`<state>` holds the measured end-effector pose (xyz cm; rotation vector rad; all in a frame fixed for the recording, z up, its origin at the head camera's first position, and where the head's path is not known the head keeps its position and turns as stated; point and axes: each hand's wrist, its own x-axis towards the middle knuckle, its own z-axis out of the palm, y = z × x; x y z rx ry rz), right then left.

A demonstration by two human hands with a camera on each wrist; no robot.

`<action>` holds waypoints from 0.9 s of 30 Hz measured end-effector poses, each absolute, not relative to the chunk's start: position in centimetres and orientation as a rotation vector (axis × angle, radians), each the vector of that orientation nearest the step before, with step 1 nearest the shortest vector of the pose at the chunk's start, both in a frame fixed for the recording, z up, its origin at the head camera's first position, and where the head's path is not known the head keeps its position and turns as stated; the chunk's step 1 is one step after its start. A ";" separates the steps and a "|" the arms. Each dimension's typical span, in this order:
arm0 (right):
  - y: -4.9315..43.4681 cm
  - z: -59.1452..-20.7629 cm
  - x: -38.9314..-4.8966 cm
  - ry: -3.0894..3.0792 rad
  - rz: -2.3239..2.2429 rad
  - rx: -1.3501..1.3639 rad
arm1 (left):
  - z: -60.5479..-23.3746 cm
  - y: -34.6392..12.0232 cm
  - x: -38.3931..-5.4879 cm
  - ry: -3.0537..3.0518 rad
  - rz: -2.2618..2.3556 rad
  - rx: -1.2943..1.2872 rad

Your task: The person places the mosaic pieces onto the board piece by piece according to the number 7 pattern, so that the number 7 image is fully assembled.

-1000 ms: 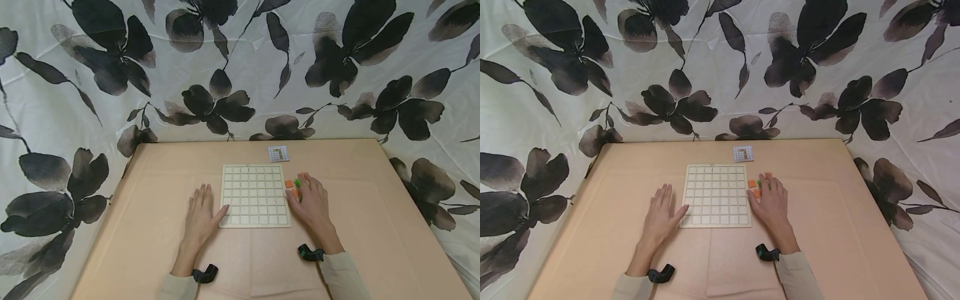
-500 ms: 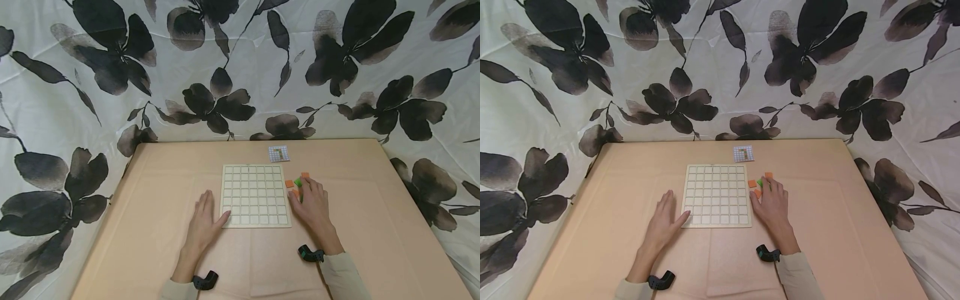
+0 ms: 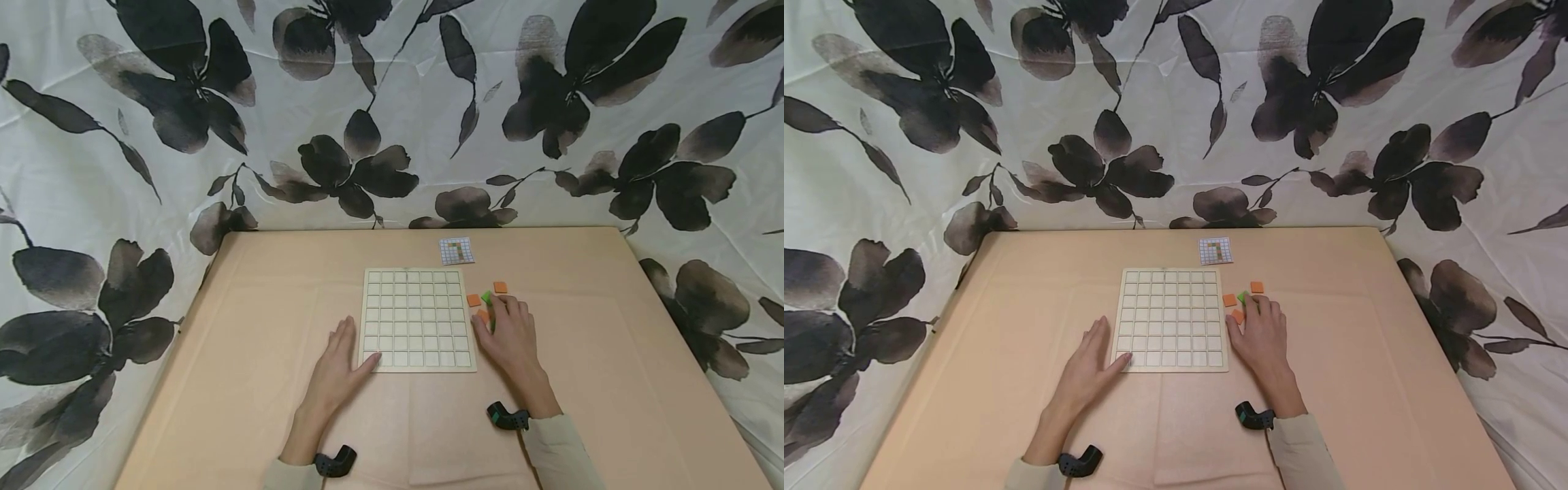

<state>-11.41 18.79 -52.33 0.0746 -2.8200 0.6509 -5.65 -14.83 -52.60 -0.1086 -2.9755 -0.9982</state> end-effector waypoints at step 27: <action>19.9 -53.5 -13.1 -2.692 0.586 0.267 | -53.3 -14.3 -6.2 -2.973 -0.988 -0.236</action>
